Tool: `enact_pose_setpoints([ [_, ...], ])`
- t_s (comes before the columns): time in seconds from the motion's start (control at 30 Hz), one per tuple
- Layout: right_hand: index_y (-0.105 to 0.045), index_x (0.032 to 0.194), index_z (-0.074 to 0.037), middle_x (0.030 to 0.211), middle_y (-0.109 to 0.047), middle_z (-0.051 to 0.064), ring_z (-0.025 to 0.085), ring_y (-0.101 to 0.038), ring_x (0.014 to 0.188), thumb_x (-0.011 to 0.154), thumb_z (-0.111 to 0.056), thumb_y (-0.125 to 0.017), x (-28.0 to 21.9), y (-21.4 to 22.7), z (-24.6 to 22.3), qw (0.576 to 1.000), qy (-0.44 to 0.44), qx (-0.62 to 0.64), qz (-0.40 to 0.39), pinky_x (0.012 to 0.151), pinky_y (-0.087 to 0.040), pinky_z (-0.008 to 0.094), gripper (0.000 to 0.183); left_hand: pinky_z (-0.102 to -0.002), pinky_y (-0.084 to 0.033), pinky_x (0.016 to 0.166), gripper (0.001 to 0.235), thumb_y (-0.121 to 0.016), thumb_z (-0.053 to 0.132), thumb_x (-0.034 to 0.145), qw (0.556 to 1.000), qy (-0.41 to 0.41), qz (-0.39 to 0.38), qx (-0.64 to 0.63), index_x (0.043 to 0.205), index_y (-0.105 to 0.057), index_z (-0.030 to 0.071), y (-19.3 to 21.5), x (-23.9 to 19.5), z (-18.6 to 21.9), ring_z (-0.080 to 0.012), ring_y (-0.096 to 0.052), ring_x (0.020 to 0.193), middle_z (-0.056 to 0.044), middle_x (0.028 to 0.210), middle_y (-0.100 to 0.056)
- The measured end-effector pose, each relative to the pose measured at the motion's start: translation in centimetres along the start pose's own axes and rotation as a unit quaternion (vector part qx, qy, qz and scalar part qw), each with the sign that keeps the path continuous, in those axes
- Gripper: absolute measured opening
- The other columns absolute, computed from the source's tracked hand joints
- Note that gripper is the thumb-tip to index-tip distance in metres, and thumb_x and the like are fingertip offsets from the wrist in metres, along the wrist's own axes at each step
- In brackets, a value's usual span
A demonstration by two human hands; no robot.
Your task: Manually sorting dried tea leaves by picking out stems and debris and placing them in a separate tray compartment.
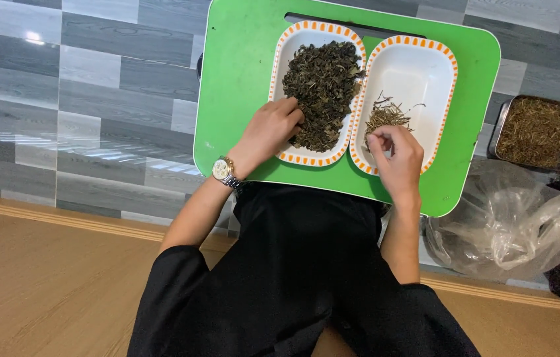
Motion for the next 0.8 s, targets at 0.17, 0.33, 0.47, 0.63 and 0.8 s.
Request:
enact_pose_setpoints([
  [0.17,-0.069,0.1,-0.005,0.079,-0.063,0.008,0.025,-0.064,0.07,0.101,-0.007,-0.076,-0.4,-0.6,1.2,1.0,0.0,-0.009,-0.002,0.062,-0.05,0.037,0.007,-0.033,-0.047,0.069,0.012,-0.076,0.017,0.087,0.999,-0.004,0.027,0.044,0.092,-0.066,0.014,-1.8,-0.4,-0.1,-0.0206,-0.062,0.087,0.0,0.091,-0.057],
  [0.33,-0.071,0.099,-0.007,0.079,-0.065,0.007,0.026,-0.066,0.07,0.098,-0.01,-0.078,-1.0,-1.3,2.6,0.999,-0.003,-0.027,0.018,0.063,-0.052,0.038,0.008,-0.033,-0.041,0.07,0.005,-0.068,0.015,0.089,0.993,-0.025,0.057,0.105,0.092,-0.064,0.016,-1.7,-0.1,0.8,-0.0205,-0.059,0.088,0.0,0.092,-0.056],
  [0.47,-0.071,0.096,-0.01,0.075,-0.065,0.006,0.025,-0.066,0.068,0.095,-0.01,-0.079,-0.7,-0.7,1.6,1.0,-0.007,-0.009,0.025,0.066,-0.054,0.036,0.008,-0.033,-0.041,0.071,0.006,-0.063,0.012,0.089,0.992,-0.016,0.019,0.124,0.092,-0.063,0.016,-1.1,0.2,1.3,-0.0202,-0.059,0.088,0.0,0.093,-0.057],
  [0.63,-0.071,0.094,-0.012,0.074,-0.065,0.002,0.021,-0.066,0.067,0.094,-0.012,-0.079,-0.6,-0.5,1.0,1.0,-0.01,-0.004,0.03,0.066,-0.055,0.033,0.007,-0.034,-0.04,0.074,0.008,-0.062,0.009,0.089,0.992,-0.008,-0.002,0.128,0.095,-0.061,0.014,-1.9,-0.4,1.3,-0.021,-0.058,0.091,-0.002,0.095,-0.056],
  [0.8,-0.071,0.095,-0.012,0.074,-0.065,0.004,0.022,-0.066,0.067,0.095,-0.013,-0.077,-0.7,-0.6,0.9,1.0,-0.009,-0.012,0.028,0.067,-0.056,0.034,0.007,-0.034,-0.041,0.073,0.004,-0.062,0.013,0.091,0.993,-0.011,0.004,0.114,0.094,-0.059,0.013,-2.0,-0.8,1.2,-0.0216,-0.057,0.088,-0.001,0.091,-0.054],
])
Point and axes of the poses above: each hand's wrist, its own x-axis towards the middle knuckle, its own y-axis out of the back of the hand, z = x × y, the point moved 3 cm from there along x, towards the middle knuckle
